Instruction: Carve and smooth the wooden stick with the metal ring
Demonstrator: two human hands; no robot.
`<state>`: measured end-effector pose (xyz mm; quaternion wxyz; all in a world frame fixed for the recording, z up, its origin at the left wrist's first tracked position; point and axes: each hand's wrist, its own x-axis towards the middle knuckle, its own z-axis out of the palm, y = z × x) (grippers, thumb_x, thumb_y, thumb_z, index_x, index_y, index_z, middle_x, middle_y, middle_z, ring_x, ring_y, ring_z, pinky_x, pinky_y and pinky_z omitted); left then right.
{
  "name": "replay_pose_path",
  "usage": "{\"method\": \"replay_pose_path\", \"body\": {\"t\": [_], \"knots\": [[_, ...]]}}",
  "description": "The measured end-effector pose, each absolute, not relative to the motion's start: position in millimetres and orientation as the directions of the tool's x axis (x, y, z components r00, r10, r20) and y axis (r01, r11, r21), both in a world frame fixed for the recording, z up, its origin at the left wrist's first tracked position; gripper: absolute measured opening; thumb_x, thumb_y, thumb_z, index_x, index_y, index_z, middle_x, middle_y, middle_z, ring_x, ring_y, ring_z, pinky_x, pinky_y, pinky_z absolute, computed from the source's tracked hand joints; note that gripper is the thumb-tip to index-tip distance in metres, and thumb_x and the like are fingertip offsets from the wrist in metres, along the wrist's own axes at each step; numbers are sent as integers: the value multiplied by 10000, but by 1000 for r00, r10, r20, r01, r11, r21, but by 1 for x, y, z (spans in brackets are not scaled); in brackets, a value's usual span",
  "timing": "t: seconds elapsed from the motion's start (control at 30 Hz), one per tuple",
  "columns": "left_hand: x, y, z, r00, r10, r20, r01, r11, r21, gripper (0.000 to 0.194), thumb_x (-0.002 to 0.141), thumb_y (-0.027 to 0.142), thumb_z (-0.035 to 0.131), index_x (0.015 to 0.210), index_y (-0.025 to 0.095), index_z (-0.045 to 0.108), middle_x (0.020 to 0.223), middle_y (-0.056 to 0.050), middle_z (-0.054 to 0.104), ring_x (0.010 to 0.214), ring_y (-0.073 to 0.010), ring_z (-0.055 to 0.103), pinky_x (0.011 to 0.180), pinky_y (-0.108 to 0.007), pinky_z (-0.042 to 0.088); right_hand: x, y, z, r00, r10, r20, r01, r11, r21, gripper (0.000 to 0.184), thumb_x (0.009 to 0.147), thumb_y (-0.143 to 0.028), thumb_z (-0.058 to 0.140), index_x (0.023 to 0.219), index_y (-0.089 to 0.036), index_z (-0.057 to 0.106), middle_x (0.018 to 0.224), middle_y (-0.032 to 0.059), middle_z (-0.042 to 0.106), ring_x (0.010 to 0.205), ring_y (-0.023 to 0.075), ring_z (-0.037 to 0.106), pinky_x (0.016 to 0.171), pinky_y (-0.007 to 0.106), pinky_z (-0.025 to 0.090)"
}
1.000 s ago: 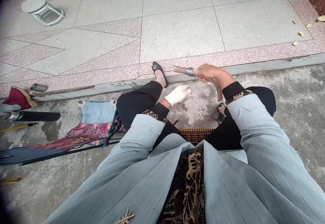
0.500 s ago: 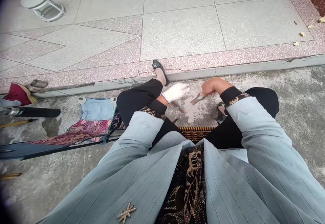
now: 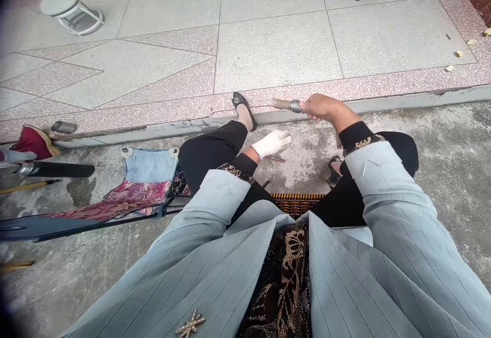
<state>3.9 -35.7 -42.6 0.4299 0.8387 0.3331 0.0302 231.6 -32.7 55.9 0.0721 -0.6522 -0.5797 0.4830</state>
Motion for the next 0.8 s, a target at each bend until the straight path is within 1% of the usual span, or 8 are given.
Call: {"method": "replay_pose_path", "body": {"t": [0.13, 0.23, 0.3, 0.4, 0.5, 0.57, 0.67, 0.8], "knots": [[4, -36, -39, 775, 581, -249, 544, -413, 730, 297, 896, 369, 455, 741, 158, 594, 630, -27, 552, 578, -138, 459, 581, -283, 357, 238, -42, 56, -402, 753, -522, 575, -236, -783, 465, 916, -611, 530, 758, -173, 552, 694, 39, 570, 547, 106, 478, 557, 245, 417], [2, -33, -38, 768, 602, -218, 538, -423, 729, 235, 871, 346, 516, 780, 156, 619, 706, -64, 616, 672, -175, 541, 646, -302, 404, 237, -53, 58, -623, 524, -581, 582, -186, -792, 521, 859, -673, 575, 737, -167, 550, 657, 9, 537, 547, 94, 460, 561, 237, 404], [0, -29, -38, 767, 609, -201, 537, -438, 721, 206, 852, 331, 538, 802, 157, 635, 764, -72, 647, 738, -188, 574, 709, -306, 430, 232, -59, 58, -669, 377, -640, 634, -160, -757, 554, 834, -703, 585, 730, -160, 556, 628, -4, 516, 543, 93, 453, 554, 237, 392], [-3, -27, -42, 762, 613, -208, 554, -452, 699, 230, 871, 331, 500, 830, 166, 655, 798, -64, 661, 773, -182, 589, 761, -294, 439, 221, -61, 52, -612, 277, -741, 744, -115, -658, 570, 849, -700, 568, 711, -146, 575, 609, -3, 515, 543, 99, 458, 558, 247, 389], [-4, -28, -48, 740, 638, -211, 584, -456, 671, 230, 885, 343, 504, 837, 181, 660, 822, -66, 667, 849, -191, 610, 794, -285, 431, 212, -59, 40, -445, 276, -852, 880, -45, -474, 556, 883, -653, 560, 664, -142, 578, 585, 14, 527, 525, 113, 461, 557, 273, 390], [-3, -29, -51, 723, 658, -209, 606, -460, 649, 217, 885, 355, 525, 842, 187, 657, 852, -72, 675, 913, -203, 617, 810, -283, 424, 208, -57, 32, -340, 306, -889, 930, -31, -367, 536, 910, -609, 548, 645, -144, 577, 580, 26, 535, 510, 125, 463, 557, 294, 392], [-1, -32, -55, 714, 663, -224, 621, -452, 640, 216, 886, 364, 538, 845, 184, 650, 864, -79, 679, 945, -212, 616, 810, -283, 419, 204, -54, 24, -255, 363, -896, 959, -24, -282, 502, 944, -535, 529, 635, -141, 581, 611, 56, 567, 510, 141, 484, 574, 317, 404], [1, -36, -55, 721, 638, -269, 602, -385, 700, 237, 900, 363, 530, 814, 170, 637, 797, -66, 661, 876, -201, 606, 771, -288, 421, 204, -48, 22, -144, 570, -809, 986, 9, -169, 486, 960, -490, 489, 657, -129, 609, 641, 102, 596, 542, 175, 527, 606, 344, 407]]}}
